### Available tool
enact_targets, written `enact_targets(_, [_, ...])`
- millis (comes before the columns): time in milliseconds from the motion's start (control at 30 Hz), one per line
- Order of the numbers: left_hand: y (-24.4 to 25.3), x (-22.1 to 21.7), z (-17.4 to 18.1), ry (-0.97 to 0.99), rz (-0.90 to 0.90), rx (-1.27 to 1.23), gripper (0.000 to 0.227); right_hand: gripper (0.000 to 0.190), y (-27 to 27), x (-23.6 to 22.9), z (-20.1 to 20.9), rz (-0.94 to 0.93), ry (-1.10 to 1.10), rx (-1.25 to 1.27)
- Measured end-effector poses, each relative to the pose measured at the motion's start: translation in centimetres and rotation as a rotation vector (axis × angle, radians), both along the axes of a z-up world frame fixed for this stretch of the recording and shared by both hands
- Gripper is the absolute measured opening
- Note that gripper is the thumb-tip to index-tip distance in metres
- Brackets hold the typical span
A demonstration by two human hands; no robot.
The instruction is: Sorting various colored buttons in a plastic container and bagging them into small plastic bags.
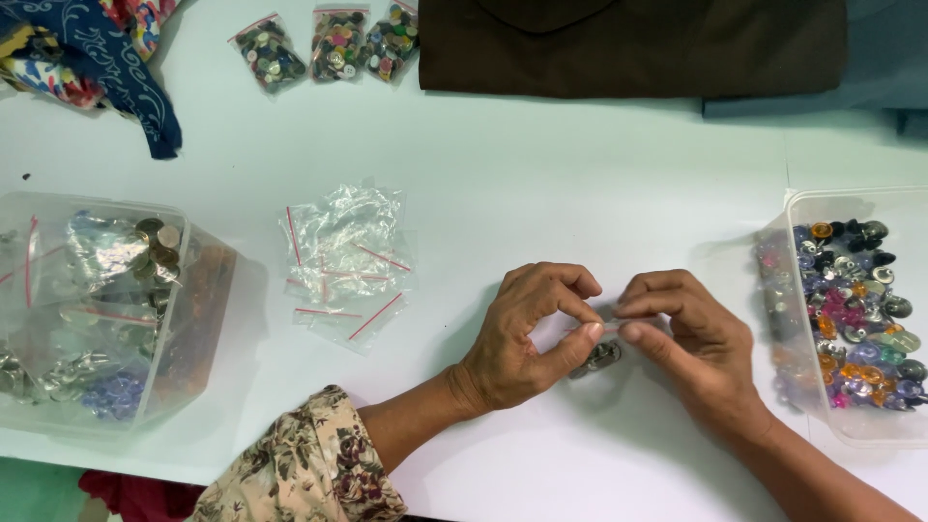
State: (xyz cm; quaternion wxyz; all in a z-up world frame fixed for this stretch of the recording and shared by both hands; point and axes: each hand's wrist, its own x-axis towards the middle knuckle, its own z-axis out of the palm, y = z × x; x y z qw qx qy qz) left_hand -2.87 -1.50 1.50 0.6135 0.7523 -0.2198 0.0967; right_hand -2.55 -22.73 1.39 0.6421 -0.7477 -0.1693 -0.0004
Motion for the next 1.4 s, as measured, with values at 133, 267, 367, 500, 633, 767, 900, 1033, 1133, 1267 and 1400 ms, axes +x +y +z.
enact_targets(133, [-0.2,0.0,-0.1,-0.025,-0.008,0.008,0.004,0.008,0.6,-0.3,0.6,0.023,-0.033,-0.08])
enact_targets(267, [0.0,-0.1,0.0,-0.044,0.004,-0.012,0.004,0.016,0.0,0.2,0.1,-0.016,-0.025,-0.076])
enact_targets(367, [-0.2,-0.3,0.1,-0.047,-0.007,-0.02,0.003,0.017,0.6,0.0,-0.3,0.091,0.055,-0.137])
enact_targets(500, [-0.1,-0.6,0.6,0.034,0.012,-0.1,0.003,0.014,1.1,-0.1,0.3,0.138,0.199,-0.275])
enact_targets(633, [0.4,-0.9,1.8,0.081,0.057,-0.285,0.005,0.005,1.3,-0.4,0.4,0.198,0.136,-0.244])
enact_targets(767, [0.5,-0.7,2.1,0.124,0.101,-0.312,0.006,0.011,1.1,-0.7,0.7,0.115,0.232,-0.295])
enact_targets(900, [1.4,-0.1,1.4,-0.019,0.196,-0.342,0.004,0.018,2.4,-1.6,2.1,-0.029,0.331,-0.359])
enact_targets(1033, [2.7,-0.9,1.6,-0.098,0.286,-0.229,0.009,0.02,4.8,-3.3,2.5,0.021,0.185,-0.135])
enact_targets(1133, [4.9,-2.9,3.5,0.004,0.34,-0.155,0.01,0.018,7.7,-5.2,4.4,-0.133,0.184,-0.066])
enact_targets(1267, [8.9,-5.6,4.2,-0.135,0.463,-0.082,0.011,0.042,10.0,-5.1,3.2,-0.082,0.081,0.064])
enact_targets(1400, [14.3,-8.9,5.6,-0.252,0.61,-0.083,0.011,0.058,14.4,-4.3,3.9,0.036,0.114,0.054])
